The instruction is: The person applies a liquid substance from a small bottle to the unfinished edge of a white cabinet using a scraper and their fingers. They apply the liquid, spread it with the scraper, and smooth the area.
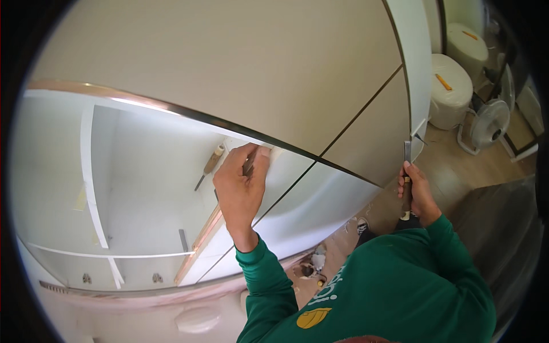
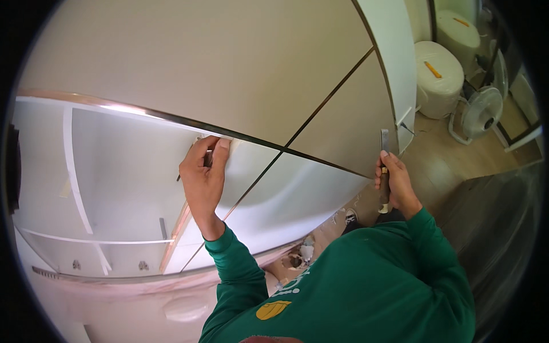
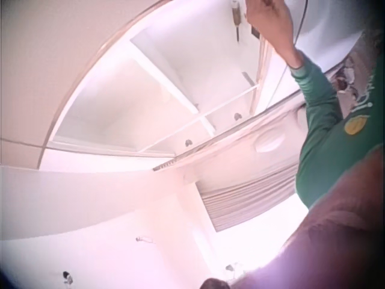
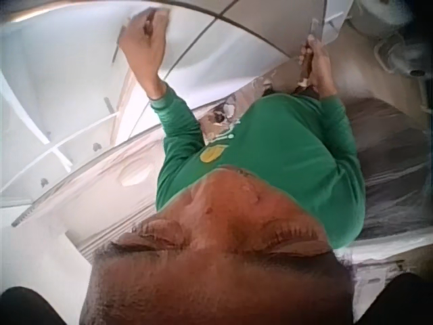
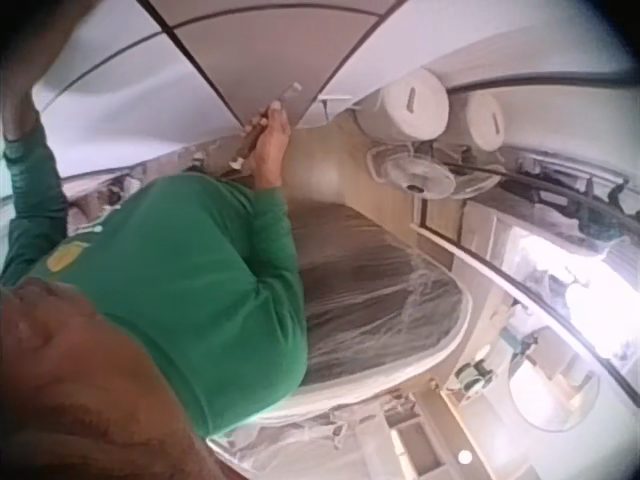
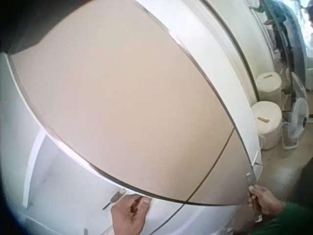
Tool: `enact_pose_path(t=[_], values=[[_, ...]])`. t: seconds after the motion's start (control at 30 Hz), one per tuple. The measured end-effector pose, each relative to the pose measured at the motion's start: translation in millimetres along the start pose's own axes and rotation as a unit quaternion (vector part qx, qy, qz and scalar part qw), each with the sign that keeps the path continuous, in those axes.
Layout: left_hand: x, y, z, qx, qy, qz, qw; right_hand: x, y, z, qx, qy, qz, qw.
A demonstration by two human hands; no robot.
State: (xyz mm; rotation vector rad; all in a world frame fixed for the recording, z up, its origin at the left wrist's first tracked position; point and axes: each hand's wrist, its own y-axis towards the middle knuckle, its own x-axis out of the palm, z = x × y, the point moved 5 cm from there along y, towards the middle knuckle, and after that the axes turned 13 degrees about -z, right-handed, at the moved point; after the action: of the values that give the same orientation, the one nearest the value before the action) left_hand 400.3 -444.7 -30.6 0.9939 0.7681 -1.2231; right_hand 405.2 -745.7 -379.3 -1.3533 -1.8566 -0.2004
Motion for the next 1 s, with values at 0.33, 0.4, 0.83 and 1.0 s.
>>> enact_pose_path(t=[0.33,0.4,0.83,1.0], values=[[2,-1,4,0.024,0.036,0.003,0.999,24,15,-19,0.039,-0.071,-0.154,0.985],[5,-4,8,0.009,0.006,0.015,1.000,57,3,-24,0.025,-0.090,-0.207,0.974],[57,-183,-22,0.045,-0.269,-0.080,0.959,283,-46,-50,-0.133,-0.030,-0.462,0.877],[58,-191,-48,0.041,-0.260,0.021,0.964,321,-56,-19,-0.179,-0.033,-0.447,0.876]])
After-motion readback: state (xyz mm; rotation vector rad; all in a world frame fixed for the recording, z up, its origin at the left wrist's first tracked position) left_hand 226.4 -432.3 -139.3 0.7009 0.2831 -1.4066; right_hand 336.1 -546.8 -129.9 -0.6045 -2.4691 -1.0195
